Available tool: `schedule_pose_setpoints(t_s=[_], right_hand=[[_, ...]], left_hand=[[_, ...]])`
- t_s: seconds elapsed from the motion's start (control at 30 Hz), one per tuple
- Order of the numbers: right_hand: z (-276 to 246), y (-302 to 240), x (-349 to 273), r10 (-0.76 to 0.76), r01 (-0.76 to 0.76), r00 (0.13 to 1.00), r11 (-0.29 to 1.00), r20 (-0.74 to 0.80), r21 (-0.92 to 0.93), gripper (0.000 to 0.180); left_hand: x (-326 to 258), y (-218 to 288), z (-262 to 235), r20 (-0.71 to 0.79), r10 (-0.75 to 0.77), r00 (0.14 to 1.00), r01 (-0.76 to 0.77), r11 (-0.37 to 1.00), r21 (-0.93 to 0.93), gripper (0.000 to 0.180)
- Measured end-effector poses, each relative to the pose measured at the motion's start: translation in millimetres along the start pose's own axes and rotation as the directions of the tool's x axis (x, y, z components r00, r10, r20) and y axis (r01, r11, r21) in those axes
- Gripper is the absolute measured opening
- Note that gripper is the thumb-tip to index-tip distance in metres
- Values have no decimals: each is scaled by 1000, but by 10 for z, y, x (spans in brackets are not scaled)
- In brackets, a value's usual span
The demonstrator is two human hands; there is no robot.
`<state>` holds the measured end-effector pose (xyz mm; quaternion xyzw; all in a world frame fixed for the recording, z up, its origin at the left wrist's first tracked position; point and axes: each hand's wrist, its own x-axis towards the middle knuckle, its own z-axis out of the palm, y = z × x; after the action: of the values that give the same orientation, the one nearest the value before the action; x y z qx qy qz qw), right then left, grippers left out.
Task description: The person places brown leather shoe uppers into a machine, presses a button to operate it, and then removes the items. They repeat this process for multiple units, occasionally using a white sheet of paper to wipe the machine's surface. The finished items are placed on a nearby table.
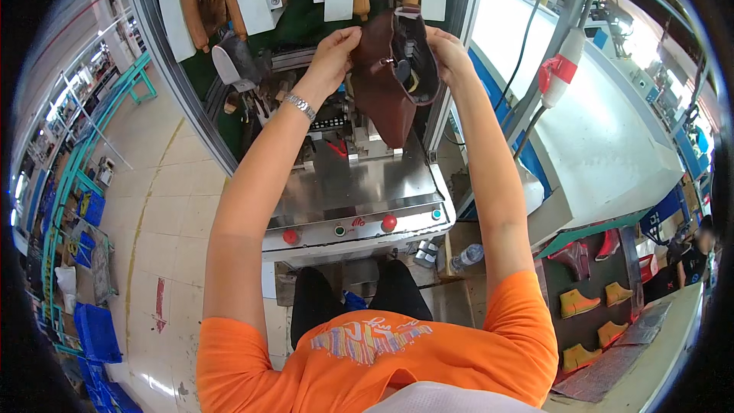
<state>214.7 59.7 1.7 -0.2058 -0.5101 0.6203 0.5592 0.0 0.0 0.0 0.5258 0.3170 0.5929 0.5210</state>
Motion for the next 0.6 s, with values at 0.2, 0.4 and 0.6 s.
schedule_pose_setpoints(t_s=[0.2,0.4,0.6], right_hand=[[5,283,48,-46,48,996,999,-73,26,11],[-136,645,-86,-316,282,933,939,-174,-197,20],[-304,1322,-614,-183,101,932,961,-313,-259,34]], left_hand=[[94,-135,-123,-47,-2,999,5,998,60,17],[160,-381,-71,-98,176,979,-134,932,336,23],[45,-496,-26,-197,496,846,-330,776,538,30]])
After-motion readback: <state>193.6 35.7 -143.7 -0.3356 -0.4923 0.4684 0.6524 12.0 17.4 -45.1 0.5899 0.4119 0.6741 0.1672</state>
